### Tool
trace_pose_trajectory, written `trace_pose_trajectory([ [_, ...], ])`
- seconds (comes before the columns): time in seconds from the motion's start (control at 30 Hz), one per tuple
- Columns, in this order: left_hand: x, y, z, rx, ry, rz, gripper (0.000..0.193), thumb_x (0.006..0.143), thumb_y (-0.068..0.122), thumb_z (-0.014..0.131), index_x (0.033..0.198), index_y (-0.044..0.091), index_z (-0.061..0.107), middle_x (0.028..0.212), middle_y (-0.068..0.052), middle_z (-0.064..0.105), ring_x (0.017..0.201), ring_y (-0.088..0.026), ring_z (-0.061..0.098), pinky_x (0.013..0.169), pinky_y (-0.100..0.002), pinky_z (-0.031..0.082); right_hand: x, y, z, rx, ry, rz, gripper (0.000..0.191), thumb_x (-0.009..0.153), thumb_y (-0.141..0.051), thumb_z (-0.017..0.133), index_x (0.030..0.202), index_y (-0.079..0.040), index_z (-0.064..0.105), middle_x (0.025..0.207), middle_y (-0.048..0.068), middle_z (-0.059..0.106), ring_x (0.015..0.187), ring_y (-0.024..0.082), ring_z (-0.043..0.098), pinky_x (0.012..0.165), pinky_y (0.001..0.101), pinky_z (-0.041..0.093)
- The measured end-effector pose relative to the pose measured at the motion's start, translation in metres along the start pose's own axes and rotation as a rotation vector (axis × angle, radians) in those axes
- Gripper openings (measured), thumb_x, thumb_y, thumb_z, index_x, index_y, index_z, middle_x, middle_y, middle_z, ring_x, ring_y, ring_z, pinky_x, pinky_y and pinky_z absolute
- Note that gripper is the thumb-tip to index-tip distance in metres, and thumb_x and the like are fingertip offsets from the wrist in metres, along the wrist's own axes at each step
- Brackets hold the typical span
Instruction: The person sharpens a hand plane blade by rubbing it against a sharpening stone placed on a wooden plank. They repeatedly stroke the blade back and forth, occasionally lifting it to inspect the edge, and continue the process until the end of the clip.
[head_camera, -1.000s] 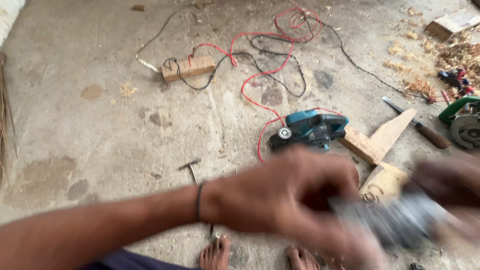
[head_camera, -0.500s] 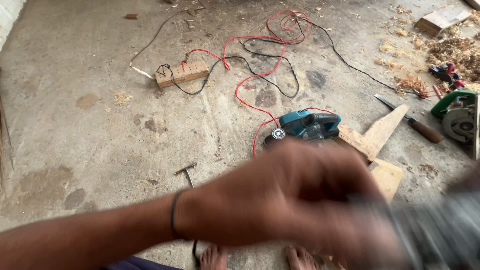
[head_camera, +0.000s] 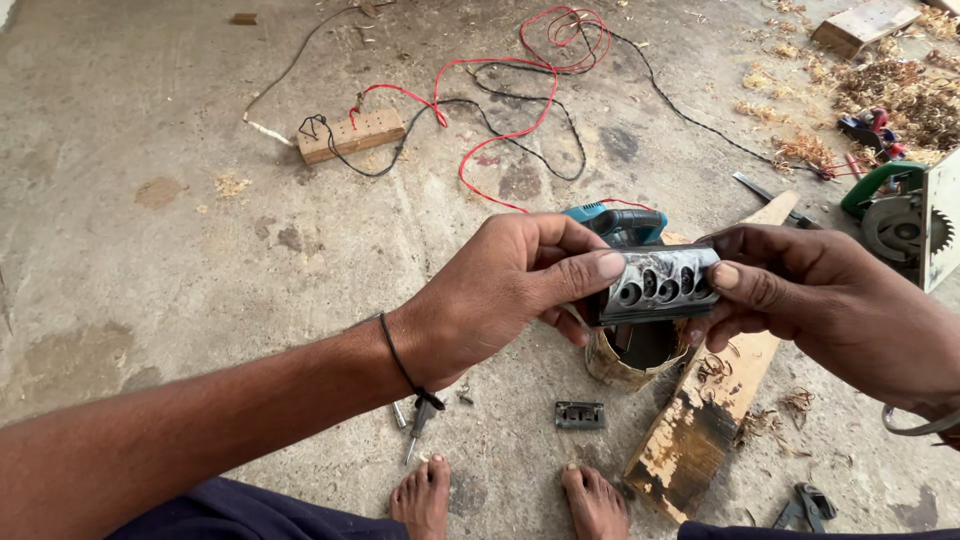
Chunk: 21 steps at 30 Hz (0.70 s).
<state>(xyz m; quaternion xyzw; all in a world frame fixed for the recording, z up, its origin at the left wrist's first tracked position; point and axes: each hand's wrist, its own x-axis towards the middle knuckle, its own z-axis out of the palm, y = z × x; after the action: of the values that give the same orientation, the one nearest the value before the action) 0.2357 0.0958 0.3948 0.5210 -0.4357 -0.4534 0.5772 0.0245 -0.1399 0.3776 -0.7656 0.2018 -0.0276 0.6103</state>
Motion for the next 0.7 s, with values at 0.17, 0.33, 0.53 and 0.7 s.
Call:
trace_pose_trajectory([
  [0.17,-0.0016,0.0007,0.0013,0.027,-0.010,0.011,0.042,0.095,0.032,0.067,0.111,-0.006,0.067,0.090,-0.010,0.073,0.075,-0.012,0.071,0.065,-0.026,0.063,0.0004,0.0003,0.0001,-0.094,0.025,0.047,0.050,0.103,-0.030,0.058,0.138,0.006,0.058,0.110,0.021,0.069,0.091,0.027,0.080,0.079,0.0411,0.062],
  [0.33,-0.0035,0.0038,0.0009,0.062,-0.012,0.031,0.041,0.095,0.032,0.067,0.110,-0.006,0.067,0.090,-0.011,0.074,0.074,-0.011,0.071,0.064,-0.026,0.063,0.0020,-0.0014,0.0023,-0.086,0.006,0.055,0.050,0.103,-0.030,0.057,0.139,0.005,0.058,0.109,0.021,0.072,0.092,0.026,0.079,0.080,0.0412,0.064],
  [0.53,-0.0041,0.0056,0.0016,0.059,-0.018,0.046,0.041,0.094,0.032,0.067,0.109,-0.006,0.066,0.090,-0.011,0.074,0.074,-0.011,0.071,0.064,-0.025,0.063,0.0023,-0.0001,0.0022,-0.098,-0.005,0.052,0.048,0.104,-0.030,0.056,0.137,0.005,0.060,0.108,0.020,0.071,0.091,0.025,0.079,0.080,0.0401,0.065],
  [0.7,-0.0051,0.0062,0.0032,0.051,-0.011,0.041,0.042,0.093,0.033,0.069,0.108,-0.006,0.065,0.088,-0.011,0.073,0.072,-0.011,0.071,0.064,-0.024,0.063,0.0028,-0.0023,0.0058,-0.117,-0.031,0.020,0.048,0.104,-0.030,0.056,0.137,0.005,0.060,0.109,0.019,0.070,0.090,0.025,0.076,0.078,0.0414,0.064],
])
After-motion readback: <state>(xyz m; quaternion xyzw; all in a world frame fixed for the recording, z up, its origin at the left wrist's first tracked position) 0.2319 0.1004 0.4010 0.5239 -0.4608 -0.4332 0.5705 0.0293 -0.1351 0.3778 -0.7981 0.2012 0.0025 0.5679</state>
